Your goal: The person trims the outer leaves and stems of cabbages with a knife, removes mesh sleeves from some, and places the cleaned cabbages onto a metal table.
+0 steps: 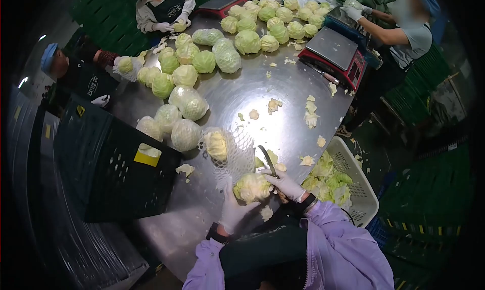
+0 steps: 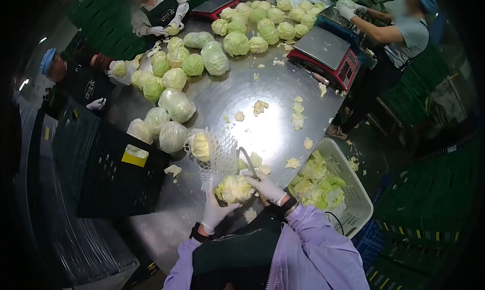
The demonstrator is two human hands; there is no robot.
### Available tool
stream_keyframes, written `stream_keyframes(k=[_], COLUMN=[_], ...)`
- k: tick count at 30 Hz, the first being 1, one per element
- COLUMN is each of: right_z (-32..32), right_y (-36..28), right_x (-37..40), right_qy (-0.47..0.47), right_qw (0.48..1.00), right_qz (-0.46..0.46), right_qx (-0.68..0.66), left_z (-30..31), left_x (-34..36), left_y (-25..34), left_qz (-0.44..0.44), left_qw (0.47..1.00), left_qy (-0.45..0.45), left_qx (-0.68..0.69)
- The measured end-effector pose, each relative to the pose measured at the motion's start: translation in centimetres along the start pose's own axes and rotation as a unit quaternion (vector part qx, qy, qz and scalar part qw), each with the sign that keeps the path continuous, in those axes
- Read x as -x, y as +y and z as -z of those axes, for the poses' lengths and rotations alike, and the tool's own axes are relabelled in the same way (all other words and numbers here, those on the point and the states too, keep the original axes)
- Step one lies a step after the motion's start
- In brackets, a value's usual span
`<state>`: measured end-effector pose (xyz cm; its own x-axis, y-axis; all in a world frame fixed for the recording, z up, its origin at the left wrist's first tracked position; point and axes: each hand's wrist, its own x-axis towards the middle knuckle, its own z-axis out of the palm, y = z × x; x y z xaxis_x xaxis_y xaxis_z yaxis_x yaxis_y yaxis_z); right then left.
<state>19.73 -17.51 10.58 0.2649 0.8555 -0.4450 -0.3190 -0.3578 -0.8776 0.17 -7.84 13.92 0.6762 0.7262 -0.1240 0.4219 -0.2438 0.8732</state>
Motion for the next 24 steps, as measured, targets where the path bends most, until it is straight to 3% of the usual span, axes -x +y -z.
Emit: stream_keyframes(k=[1,2,4,5,7,8,10,11,13,15,17,18,20,21,24], right_z=[0.0,-0.1,0.2,0.8,1.6,1.4,0.5,0.2,0.3,0.2,-0.1,-0.7,-2.0,-1.8,-1.7], right_y=[0.1,0.3,0.5,0.5,0.9,0.7,0.0,0.0,-0.7,-0.4,1.0,0.2,-1.2,1.0,2.0], right_x=[0.1,0.3,0.9,1.4,2.6,3.2,4.4,4.6,5.3,5.7,6.1,6.8,8.4,7.9,7.5], right_qy=[0.000,0.025,0.051,0.081,0.101,0.103,0.077,0.074,0.069,0.060,0.143,0.144,0.111,0.135,0.166], right_qw=[1.000,0.998,0.992,0.995,0.994,0.994,0.986,0.989,0.991,0.993,0.924,0.924,0.926,0.892,0.889], right_qz=[-0.001,0.018,0.038,0.043,0.038,0.038,0.064,0.058,0.037,0.016,0.171,0.170,0.057,0.157,0.156], right_qx=[0.000,-0.054,-0.105,-0.050,0.014,0.014,0.134,0.112,0.104,0.096,0.310,0.310,0.355,0.402,0.398], left_z=[0.0,0.2,0.5,0.9,1.4,1.3,0.9,0.2,-1.1,-1.2,-1.4,-1.8,-2.8,-3.4,-4.6], left_x=[-0.3,-0.7,-1.6,-1.8,-2.2,-2.2,-1.9,-1.8,-1.3,-1.2,-1.0,-0.6,-0.1,0.1,0.6], left_y=[-0.8,-0.7,-0.3,-0.7,-1.6,-0.7,1.8,1.8,1.3,1.5,1.9,2.1,2.8,3.1,3.6], left_qz=[-0.140,-0.139,-0.142,-0.144,0.046,0.045,0.061,0.059,-0.110,-0.099,-0.088,-0.080,-0.076,-0.085,-0.106], left_qw=[0.981,0.981,0.982,0.982,0.992,0.991,0.987,0.987,0.992,0.988,0.981,0.978,0.975,0.968,0.955], left_qy=[0.056,0.056,-0.037,-0.037,-0.117,-0.119,-0.124,-0.125,-0.029,-0.043,-0.058,-0.040,-0.029,-0.007,0.019], left_qx=[-0.121,-0.120,-0.117,-0.116,0.028,0.029,-0.082,-0.081,-0.047,-0.106,-0.165,-0.188,-0.209,-0.234,-0.277])
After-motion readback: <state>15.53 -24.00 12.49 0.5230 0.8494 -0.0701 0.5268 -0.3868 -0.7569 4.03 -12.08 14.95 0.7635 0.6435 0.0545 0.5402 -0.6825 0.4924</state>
